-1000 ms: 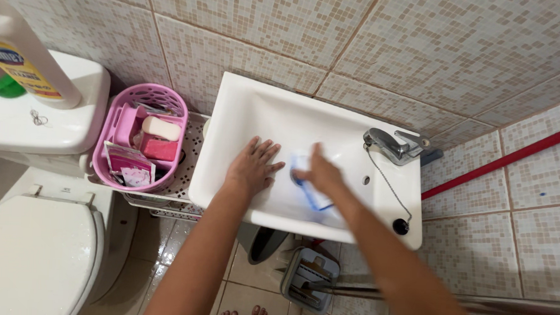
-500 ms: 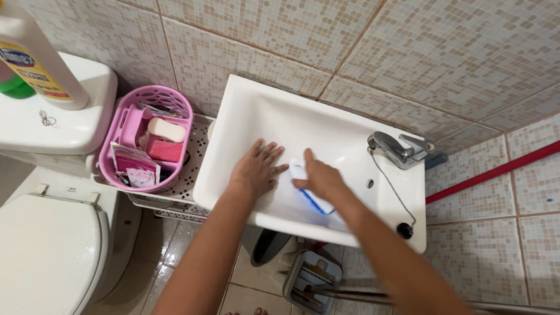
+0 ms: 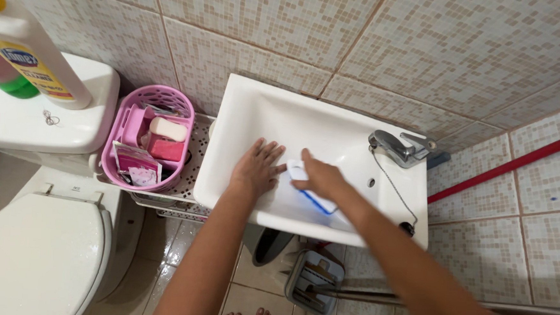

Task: The person cleans a small bathroom sink and its drain using a brush and cleaning liquid, then rinses the sink and the brush with water.

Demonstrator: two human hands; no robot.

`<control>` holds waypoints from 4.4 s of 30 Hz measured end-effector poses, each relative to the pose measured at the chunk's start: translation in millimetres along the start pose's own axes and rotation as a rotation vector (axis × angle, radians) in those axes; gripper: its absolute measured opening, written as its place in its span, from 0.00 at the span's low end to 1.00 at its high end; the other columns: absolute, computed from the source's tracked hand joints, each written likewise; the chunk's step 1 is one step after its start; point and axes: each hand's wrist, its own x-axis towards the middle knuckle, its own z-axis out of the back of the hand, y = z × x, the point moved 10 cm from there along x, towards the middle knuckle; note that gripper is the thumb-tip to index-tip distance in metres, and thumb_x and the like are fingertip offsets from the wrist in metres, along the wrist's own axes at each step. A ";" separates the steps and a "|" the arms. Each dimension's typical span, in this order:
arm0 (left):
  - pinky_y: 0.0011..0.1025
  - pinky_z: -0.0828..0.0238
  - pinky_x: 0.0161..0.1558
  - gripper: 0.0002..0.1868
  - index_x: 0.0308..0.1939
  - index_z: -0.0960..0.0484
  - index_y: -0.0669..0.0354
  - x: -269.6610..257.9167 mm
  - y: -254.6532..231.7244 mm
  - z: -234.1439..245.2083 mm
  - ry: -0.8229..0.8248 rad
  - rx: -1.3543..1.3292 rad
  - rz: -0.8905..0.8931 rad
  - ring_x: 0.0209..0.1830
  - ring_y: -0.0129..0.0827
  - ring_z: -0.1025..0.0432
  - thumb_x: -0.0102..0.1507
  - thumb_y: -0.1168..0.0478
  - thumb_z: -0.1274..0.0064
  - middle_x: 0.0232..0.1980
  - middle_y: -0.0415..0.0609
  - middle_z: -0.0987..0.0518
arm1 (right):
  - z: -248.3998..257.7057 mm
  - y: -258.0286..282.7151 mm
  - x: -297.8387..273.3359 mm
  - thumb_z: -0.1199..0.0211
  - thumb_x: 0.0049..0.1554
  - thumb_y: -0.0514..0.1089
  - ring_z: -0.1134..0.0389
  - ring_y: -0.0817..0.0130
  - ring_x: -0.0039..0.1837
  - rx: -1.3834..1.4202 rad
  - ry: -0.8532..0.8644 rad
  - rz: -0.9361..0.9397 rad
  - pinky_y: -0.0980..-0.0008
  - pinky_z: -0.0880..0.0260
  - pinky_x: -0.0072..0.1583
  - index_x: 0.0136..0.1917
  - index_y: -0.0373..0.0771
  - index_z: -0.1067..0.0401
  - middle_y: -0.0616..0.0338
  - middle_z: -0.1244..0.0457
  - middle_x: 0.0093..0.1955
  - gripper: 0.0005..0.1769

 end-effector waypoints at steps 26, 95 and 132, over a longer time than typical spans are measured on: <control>0.48 0.77 0.78 0.34 0.80 0.52 0.27 2.0 -0.8 3.9 -0.006 -0.042 0.005 0.84 0.36 0.67 0.70 0.38 0.67 0.85 0.39 0.62 | 25.1 -41.4 7.6 0.29 0.51 0.66 0.30 0.43 0.60 -0.059 -0.054 -0.129 0.50 0.29 0.59 0.73 0.35 0.50 0.37 0.32 0.57 0.53; 0.49 0.76 0.78 0.34 0.79 0.48 0.29 -1.2 0.8 14.2 -0.063 -0.082 0.008 0.84 0.37 0.64 0.69 0.36 0.64 0.85 0.40 0.58 | 18.3 4.2 -4.0 0.29 0.50 0.65 0.29 0.42 0.58 -0.034 0.014 -0.163 0.50 0.28 0.57 0.66 0.35 0.46 0.37 0.32 0.55 0.46; 0.56 0.80 0.77 0.27 0.75 0.43 0.16 -18.1 -1.4 36.8 -0.016 -0.127 -0.065 0.84 0.49 0.68 0.70 0.38 0.67 0.84 0.38 0.60 | 49.9 -64.7 -27.6 0.30 0.53 0.62 0.27 0.43 0.58 0.142 -0.160 -0.497 0.50 0.27 0.57 0.66 0.30 0.46 0.34 0.31 0.53 0.44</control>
